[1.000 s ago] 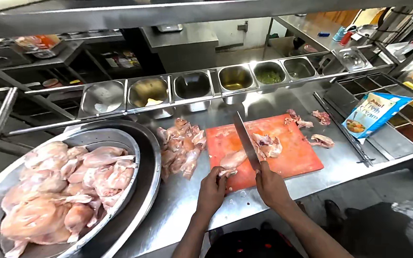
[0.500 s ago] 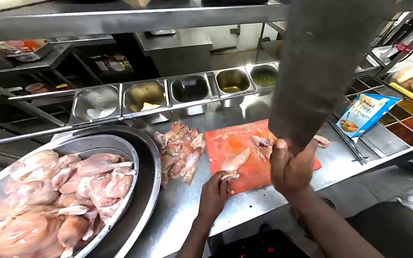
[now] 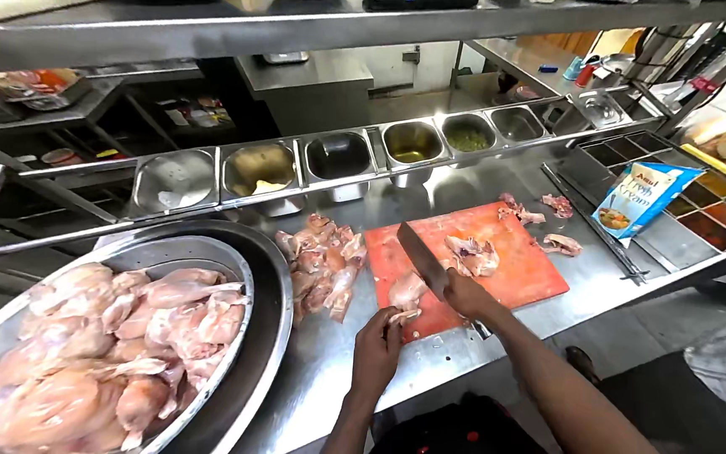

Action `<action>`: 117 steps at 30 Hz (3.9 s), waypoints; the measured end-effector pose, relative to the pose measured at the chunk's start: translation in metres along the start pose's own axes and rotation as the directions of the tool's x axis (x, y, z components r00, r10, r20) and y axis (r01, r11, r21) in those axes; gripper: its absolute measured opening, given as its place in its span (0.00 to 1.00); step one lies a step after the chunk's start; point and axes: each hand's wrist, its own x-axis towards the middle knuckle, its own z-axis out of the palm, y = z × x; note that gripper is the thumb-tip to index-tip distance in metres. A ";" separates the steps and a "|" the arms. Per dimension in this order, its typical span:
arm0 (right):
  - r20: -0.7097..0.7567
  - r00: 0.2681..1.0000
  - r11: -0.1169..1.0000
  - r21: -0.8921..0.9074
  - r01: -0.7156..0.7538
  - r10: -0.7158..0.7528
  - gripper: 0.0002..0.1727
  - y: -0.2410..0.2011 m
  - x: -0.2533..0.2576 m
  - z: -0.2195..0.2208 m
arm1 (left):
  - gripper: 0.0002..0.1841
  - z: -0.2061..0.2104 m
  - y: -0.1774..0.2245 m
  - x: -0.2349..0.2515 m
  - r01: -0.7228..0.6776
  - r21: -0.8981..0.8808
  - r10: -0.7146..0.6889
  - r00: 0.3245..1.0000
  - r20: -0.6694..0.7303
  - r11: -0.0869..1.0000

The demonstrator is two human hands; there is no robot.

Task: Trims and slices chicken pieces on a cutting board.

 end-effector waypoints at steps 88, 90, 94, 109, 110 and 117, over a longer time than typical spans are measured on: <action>-0.324 0.936 0.980 -0.183 0.080 -0.137 0.16 -0.061 -0.055 -0.005 | 0.10 0.003 -0.027 -0.023 -0.038 0.164 0.052 0.995 -0.085 0.986; -0.415 0.894 0.979 -0.174 0.103 -0.168 0.14 -0.064 -0.053 0.003 | 0.10 0.005 -0.025 -0.023 -0.051 0.150 0.065 0.994 -0.087 0.987; -0.150 0.989 0.988 -0.157 -0.011 -0.012 0.20 -0.059 -0.012 0.024 | 0.11 0.008 -0.022 -0.024 -0.088 0.140 0.102 0.990 -0.096 0.986; -0.246 0.967 0.997 0.018 0.074 -0.067 0.18 -0.020 0.005 -0.009 | 0.09 -0.009 -0.037 0.023 -0.194 0.381 0.251 0.962 -0.105 0.904; -0.271 0.958 0.996 0.000 0.094 -0.090 0.18 -0.021 -0.004 -0.008 | 0.10 -0.008 -0.042 0.029 -0.203 0.399 0.267 0.958 -0.109 0.894; -0.172 0.945 0.959 -0.089 0.268 -0.279 0.17 -0.019 -0.050 0.029 | 0.08 -0.008 -0.066 0.018 -0.160 0.396 0.236 0.960 -0.150 0.904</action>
